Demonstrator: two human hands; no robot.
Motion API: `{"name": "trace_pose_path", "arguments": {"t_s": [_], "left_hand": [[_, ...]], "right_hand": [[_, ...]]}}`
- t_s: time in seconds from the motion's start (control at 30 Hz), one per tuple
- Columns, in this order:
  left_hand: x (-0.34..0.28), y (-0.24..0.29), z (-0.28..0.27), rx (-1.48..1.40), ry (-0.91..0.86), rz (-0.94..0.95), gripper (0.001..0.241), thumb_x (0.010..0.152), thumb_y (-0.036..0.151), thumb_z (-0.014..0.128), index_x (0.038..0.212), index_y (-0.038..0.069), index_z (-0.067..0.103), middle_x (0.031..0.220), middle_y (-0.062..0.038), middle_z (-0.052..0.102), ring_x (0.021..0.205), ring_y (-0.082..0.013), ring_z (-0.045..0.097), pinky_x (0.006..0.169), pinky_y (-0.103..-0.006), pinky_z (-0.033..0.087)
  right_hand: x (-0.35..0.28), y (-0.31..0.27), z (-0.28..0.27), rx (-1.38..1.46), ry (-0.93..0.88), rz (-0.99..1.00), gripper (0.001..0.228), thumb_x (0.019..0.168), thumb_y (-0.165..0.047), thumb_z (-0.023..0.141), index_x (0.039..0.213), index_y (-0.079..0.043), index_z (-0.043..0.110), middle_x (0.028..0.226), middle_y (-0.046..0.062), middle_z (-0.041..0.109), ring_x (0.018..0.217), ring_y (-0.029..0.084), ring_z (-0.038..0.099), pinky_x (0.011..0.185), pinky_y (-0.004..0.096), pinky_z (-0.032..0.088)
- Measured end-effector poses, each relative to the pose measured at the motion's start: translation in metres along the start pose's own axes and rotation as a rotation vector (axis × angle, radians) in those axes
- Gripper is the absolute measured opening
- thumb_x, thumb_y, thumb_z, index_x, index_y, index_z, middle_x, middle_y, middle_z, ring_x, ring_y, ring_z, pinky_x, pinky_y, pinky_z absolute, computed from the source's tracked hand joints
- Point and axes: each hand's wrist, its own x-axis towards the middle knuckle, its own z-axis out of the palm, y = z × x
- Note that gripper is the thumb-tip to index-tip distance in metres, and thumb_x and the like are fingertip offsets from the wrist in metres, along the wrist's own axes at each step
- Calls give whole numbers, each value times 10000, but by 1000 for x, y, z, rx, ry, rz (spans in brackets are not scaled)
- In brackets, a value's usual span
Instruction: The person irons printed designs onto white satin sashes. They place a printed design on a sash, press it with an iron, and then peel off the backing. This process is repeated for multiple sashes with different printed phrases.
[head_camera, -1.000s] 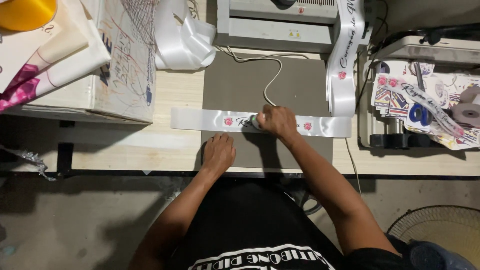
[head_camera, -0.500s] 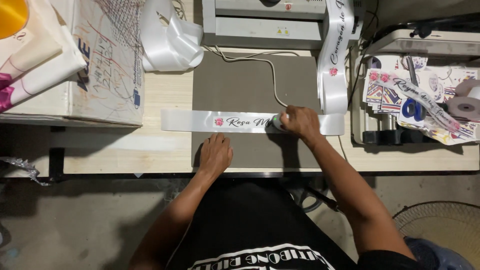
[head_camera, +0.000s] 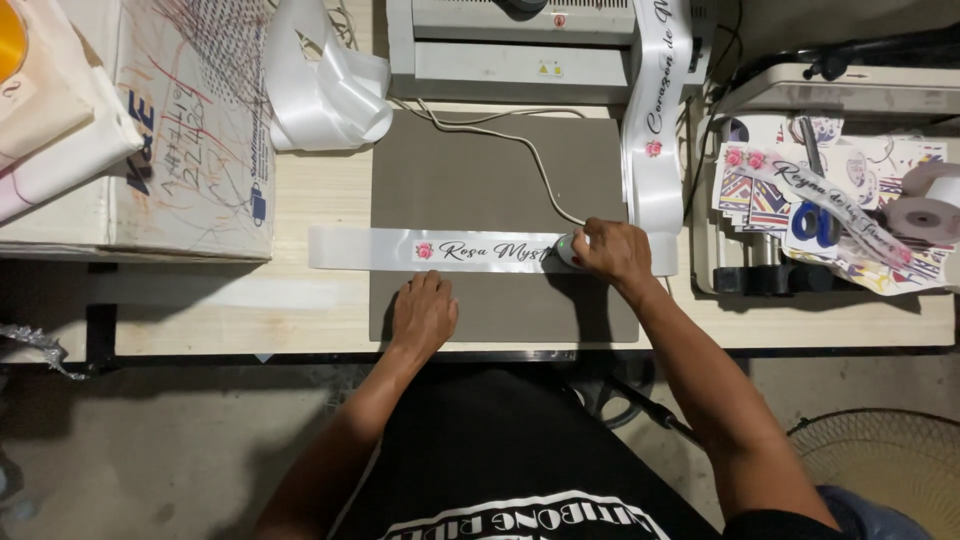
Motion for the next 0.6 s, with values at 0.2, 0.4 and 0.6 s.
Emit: {"name": "trace_pose_path", "arguments": {"t_s": [0.2,0.4,0.6], "left_hand": [[-1,3,-2,-17,31,-6,209,828,196,732,945,28,690,1032,-148,632,1058,-337,589,856,-484,490],[-4,2,-1,-7,67,19,248,816,201,742,974,15,697,1048,-151,631,1050,-330,588,840,-478,489],[-5,0,-2,-44,42,-1,246,828,206,740,986,22,706,1057,-134,631,1056,-317,588,845,-472,489]], "right_hand": [[0,0,-1,-27,-59,-4,341,922,-363,603,864,-65,759,752,149,729,681,369,698,661,463,565],[4,2,12,22,-7,-28,318,893,-362,626,883,-82,776,735,165,727,664,377,701,668,482,568],[13,-43,29,71,-28,-51,319,860,-369,642,857,-78,774,702,169,719,623,374,695,632,491,563]]}}
